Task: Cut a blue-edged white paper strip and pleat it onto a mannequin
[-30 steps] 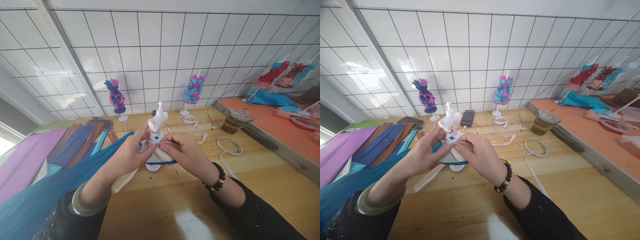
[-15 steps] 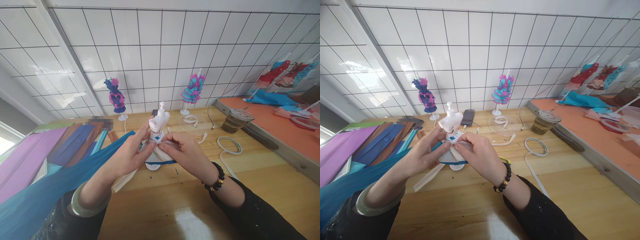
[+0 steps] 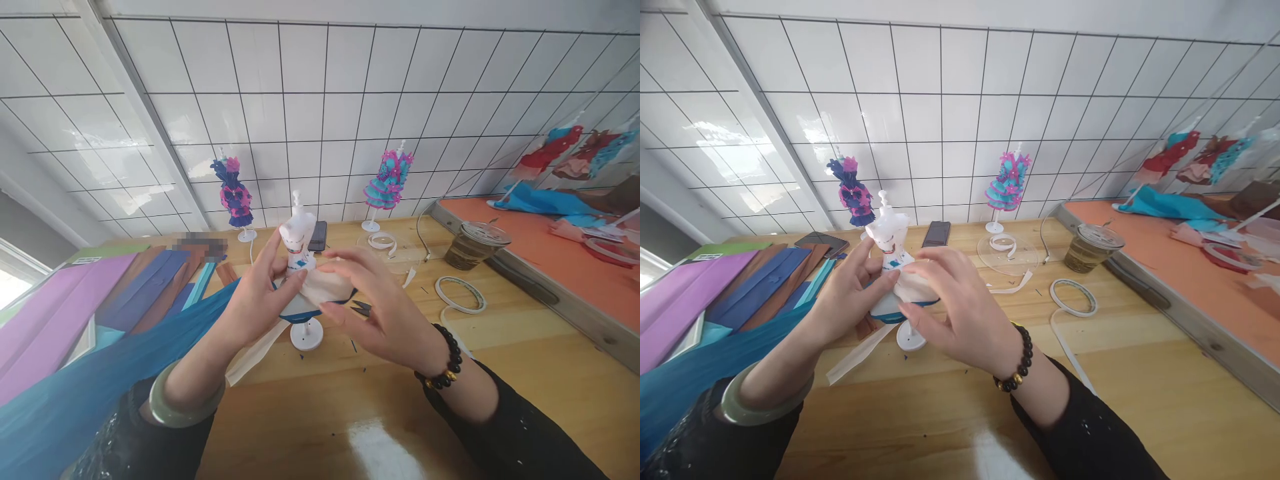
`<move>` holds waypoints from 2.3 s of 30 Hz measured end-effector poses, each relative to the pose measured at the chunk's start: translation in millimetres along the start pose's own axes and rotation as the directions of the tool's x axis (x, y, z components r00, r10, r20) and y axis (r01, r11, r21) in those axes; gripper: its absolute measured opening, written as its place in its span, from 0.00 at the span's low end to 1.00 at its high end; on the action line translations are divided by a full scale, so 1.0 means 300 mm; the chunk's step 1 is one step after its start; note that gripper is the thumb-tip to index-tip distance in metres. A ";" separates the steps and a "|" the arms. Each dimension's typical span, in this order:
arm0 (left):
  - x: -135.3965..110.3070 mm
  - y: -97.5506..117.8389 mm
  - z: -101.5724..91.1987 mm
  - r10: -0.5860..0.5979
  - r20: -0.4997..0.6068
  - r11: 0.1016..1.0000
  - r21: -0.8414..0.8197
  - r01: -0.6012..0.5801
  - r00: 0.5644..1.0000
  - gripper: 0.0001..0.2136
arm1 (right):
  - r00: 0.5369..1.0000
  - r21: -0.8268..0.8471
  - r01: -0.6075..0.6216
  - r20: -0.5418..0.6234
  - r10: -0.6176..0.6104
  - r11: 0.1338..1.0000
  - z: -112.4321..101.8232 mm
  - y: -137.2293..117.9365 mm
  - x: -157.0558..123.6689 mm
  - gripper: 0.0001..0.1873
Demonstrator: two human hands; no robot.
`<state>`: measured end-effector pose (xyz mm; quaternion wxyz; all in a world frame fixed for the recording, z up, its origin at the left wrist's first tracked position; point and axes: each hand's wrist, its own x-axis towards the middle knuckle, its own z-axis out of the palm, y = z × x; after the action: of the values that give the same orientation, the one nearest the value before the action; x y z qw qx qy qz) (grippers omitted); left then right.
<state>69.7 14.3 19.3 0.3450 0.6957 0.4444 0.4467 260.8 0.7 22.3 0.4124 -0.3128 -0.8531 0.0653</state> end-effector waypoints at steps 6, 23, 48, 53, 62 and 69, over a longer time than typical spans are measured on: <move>0.005 0.005 -0.002 -0.029 -0.041 0.999 -0.028 0.028 0.999 0.28 | 0.978 -0.346 0.204 0.026 -0.208 0.916 0.027 0.002 -0.007 0.22; 0.008 0.000 -0.019 -0.020 -0.031 0.991 0.132 0.024 0.999 0.19 | 0.910 -0.466 0.377 0.026 -0.414 0.800 0.087 0.001 -0.023 0.10; 0.004 0.022 -0.011 0.021 -0.033 0.955 0.298 -0.010 0.999 0.09 | 0.900 -0.511 0.361 -0.030 -0.436 0.780 0.143 -0.003 -0.051 0.05; 0.006 0.014 -0.010 0.000 -0.006 0.976 0.217 0.002 1.000 0.09 | 0.883 -0.481 0.402 -0.022 -0.469 0.779 0.164 0.001 -0.054 0.05; 0.009 -0.015 -0.031 0.003 0.057 0.989 0.148 -0.011 0.998 0.13 | 0.942 -0.168 0.278 -0.142 -0.303 0.946 0.100 0.005 -0.025 0.07; -0.004 -0.002 -0.038 0.002 0.059 0.977 0.212 -0.014 0.998 0.13 | 0.927 0.179 -0.358 -0.052 0.372 0.917 0.047 0.042 -0.005 0.11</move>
<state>58.6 14.3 22.5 0.2800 0.7429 0.4765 0.3776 257.2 11.9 7.4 0.4534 -0.4334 -0.7531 0.1986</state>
